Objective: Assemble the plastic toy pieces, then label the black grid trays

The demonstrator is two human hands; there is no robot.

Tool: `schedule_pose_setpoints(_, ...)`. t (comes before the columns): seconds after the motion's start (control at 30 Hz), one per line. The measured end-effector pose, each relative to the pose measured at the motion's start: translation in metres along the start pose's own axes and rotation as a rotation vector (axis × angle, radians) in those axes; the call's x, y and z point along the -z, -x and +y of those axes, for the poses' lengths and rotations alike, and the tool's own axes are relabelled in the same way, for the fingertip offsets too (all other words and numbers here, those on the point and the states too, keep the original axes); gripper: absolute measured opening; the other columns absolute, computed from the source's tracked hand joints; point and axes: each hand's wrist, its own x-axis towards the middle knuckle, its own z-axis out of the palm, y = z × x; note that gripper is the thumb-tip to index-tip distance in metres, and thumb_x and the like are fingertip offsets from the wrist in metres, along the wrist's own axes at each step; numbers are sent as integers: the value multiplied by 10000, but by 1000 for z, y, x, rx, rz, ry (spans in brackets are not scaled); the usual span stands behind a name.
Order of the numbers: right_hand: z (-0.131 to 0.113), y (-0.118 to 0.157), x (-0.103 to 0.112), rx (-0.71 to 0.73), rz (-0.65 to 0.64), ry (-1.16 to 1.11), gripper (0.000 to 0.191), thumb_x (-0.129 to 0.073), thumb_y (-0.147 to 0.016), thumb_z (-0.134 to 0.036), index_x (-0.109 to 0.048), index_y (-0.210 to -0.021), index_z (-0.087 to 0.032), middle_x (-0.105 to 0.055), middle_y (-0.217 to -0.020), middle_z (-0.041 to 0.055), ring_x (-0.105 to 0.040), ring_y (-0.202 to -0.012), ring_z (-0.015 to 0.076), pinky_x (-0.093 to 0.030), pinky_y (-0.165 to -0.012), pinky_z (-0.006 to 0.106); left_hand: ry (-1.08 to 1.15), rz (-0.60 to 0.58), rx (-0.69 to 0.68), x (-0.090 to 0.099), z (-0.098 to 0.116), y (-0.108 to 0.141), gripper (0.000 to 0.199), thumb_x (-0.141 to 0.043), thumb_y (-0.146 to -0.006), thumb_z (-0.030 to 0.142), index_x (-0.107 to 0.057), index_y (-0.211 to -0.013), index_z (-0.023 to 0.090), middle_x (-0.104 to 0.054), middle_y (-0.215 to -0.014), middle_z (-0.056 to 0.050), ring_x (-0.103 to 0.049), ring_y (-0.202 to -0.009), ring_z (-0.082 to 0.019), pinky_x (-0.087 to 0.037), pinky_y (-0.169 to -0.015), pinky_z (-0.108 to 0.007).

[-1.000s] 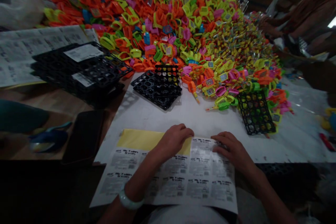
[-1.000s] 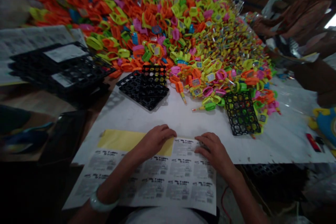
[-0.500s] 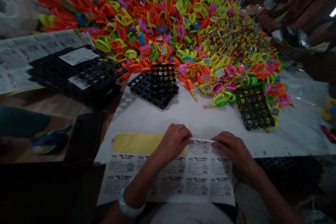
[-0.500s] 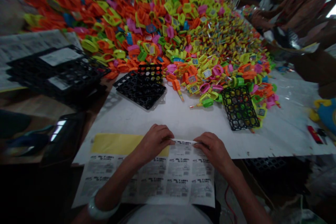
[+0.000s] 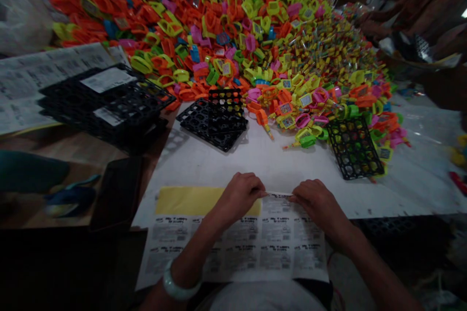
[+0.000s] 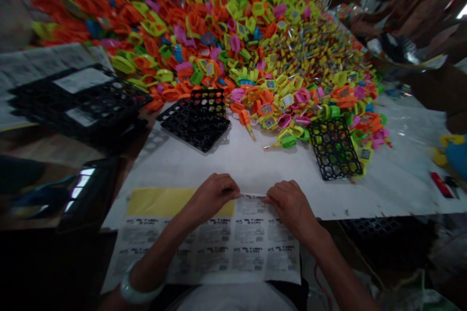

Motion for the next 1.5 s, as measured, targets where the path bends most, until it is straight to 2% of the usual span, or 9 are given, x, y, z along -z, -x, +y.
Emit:
schedule_pose_setpoints(0.1, 3, -2, -1, -25, 17, -19, 209, -521, -888, -310, -593, -726, -199, -606, -686, 10, -537, -696, 164, -386, -672, 311, 9, -18, 46, 4, -4, 2, 120, -567, -828, 216, -659, -758, 183, -656, -778, 8, -571, -750, -123, -385, -749, -255)
schedule_pose_setpoints(0.27, -17, -15, -10, 51, 195, -57, 236, -543, -874, -273, -590, -1099, -219, -636, -995, 76, -550, -929, 212, -444, -803, 373, -66, -29, 54, 2, -5, 1, 138, -532, -838, 185, -657, -780, 177, -663, -797, -7, -577, -774, -146, -386, -773, -280)
schedule_pose_setpoints(0.43, -43, -23, -29, 156, 325, -99, 280, -521, -878, -184, -574, -1153, -200, -648, -951, 87, -573, -875, 195, -489, -758, 361, -102, -1, 53, -5, -4, 0, 169, -487, -858, 178, -640, -786, 174, -662, -822, -21, -576, -790, -155, -379, -769, -293)
schedule_pose_setpoints(0.67, -35, -8, -39, 301, 360, -48, 531, -513, -867, -90, -387, -1372, -198, -631, -1121, 130, -566, -1050, 224, -502, -860, 409, -125, -19, 25, -7, -4, 2, 189, -455, -869, 186, -630, -799, 166, -663, -834, -35, -580, -820, -162, -366, -778, -308)
schedule_pose_setpoints(0.87, -29, -10, -42, 295, 385, -101, 456, -523, -862, -111, -479, -1297, -242, -653, -1071, 100, -597, -1007, 215, -531, -823, 398, -123, -29, 50, -7, -1, 0, 194, -443, -872, 188, -626, -813, 160, -669, -857, -42, -581, -833, -170, -368, -783, -320)
schedule_pose_setpoints(1.13, -35, -11, -39, 235, 420, -318, 221, -489, -849, -80, -588, -984, -225, -628, -944, 67, -581, -911, 198, -504, -782, 398, -152, 15, 62, -11, -1, 3, 183, -438, -864, 159, -614, -812, 163, -654, -851, -46, -569, -831, -170, -360, -773, -322)
schedule_pose_setpoints(1.23, -39, 1, -23, 142, 446, -476, 173, -459, -857, -95, -559, -907, -228, -603, -953, 69, -568, -949, 198, -502, -787, 374, -153, 16, 56, -13, -1, 3, 163, -457, -863, 172, -614, -819, 168, -648, -850, -46, -567, -841, -176, -366, -787, -331)
schedule_pose_setpoints(1.33, -41, 4, 0, -79, 531, -645, 93, -457, -874, -179, -535, -882, -230, -595, -982, 79, -577, -960, 200, -502, -784, 350, -168, 7, 58, -16, -2, 5, 160, -467, -869, 199, -617, -829, 165, -643, -867, -55, -567, -859, -190, -387, -815, -350)
schedule_pose_setpoints(1.5, -35, -35, 37, -457, 666, -954, 83, -541, -855, -311, -552, -880, -233, -613, -942, 49, -597, -896, 188, -495, -726, 313, -183, 59, 93, -14, -1, 8, 127, -534, -836, 190, -619, -924, 157, -629, -978, -84, -563, -950, -220, -430, -863, -365)
